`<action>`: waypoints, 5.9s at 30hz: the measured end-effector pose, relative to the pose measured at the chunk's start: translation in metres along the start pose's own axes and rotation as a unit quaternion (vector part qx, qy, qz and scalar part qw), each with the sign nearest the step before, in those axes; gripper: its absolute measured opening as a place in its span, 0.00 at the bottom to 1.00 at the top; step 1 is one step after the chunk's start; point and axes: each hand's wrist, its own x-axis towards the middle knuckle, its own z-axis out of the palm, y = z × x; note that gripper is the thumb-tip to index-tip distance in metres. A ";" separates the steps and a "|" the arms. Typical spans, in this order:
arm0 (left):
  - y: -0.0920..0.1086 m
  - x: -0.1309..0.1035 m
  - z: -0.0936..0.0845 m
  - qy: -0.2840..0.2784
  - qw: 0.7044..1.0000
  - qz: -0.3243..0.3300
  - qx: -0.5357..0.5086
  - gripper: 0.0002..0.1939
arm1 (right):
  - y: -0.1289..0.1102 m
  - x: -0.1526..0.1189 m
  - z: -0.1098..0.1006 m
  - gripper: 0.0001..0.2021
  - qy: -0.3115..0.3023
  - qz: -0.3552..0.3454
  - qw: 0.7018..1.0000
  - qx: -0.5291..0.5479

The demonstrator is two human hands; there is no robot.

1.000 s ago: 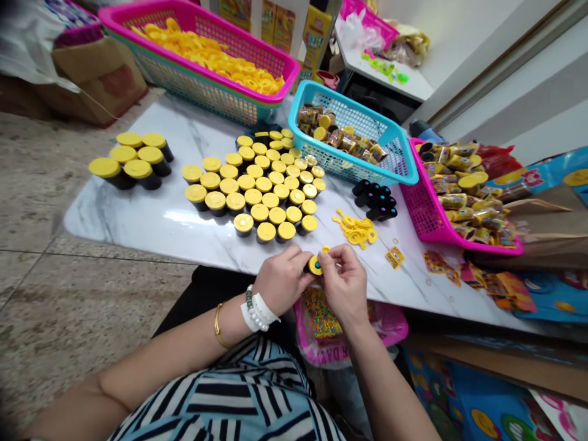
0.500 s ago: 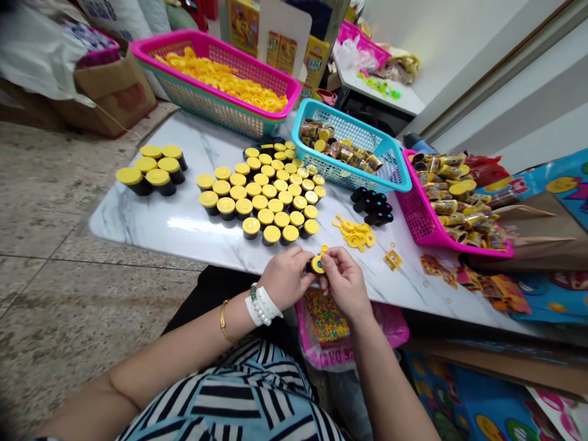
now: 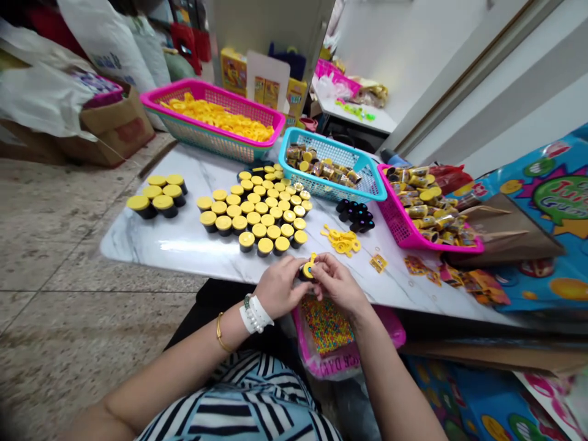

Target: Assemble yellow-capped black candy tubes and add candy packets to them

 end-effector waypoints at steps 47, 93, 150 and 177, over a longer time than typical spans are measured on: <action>-0.007 -0.013 0.017 0.148 0.986 0.056 0.044 0.07 | -0.021 0.003 0.019 0.16 0.015 0.028 0.991 -0.129; 0.010 0.011 0.015 0.014 0.999 0.024 0.040 0.16 | -0.006 -0.018 -0.031 0.09 0.117 -0.371 0.789 -0.476; 0.003 0.006 0.013 0.002 0.995 0.024 0.094 0.11 | -0.006 -0.001 -0.002 0.15 0.154 -0.003 0.988 0.026; 0.022 0.022 -0.005 -0.082 0.973 -0.161 -0.143 0.11 | -0.004 -0.004 0.004 0.13 0.122 -0.026 0.991 -0.047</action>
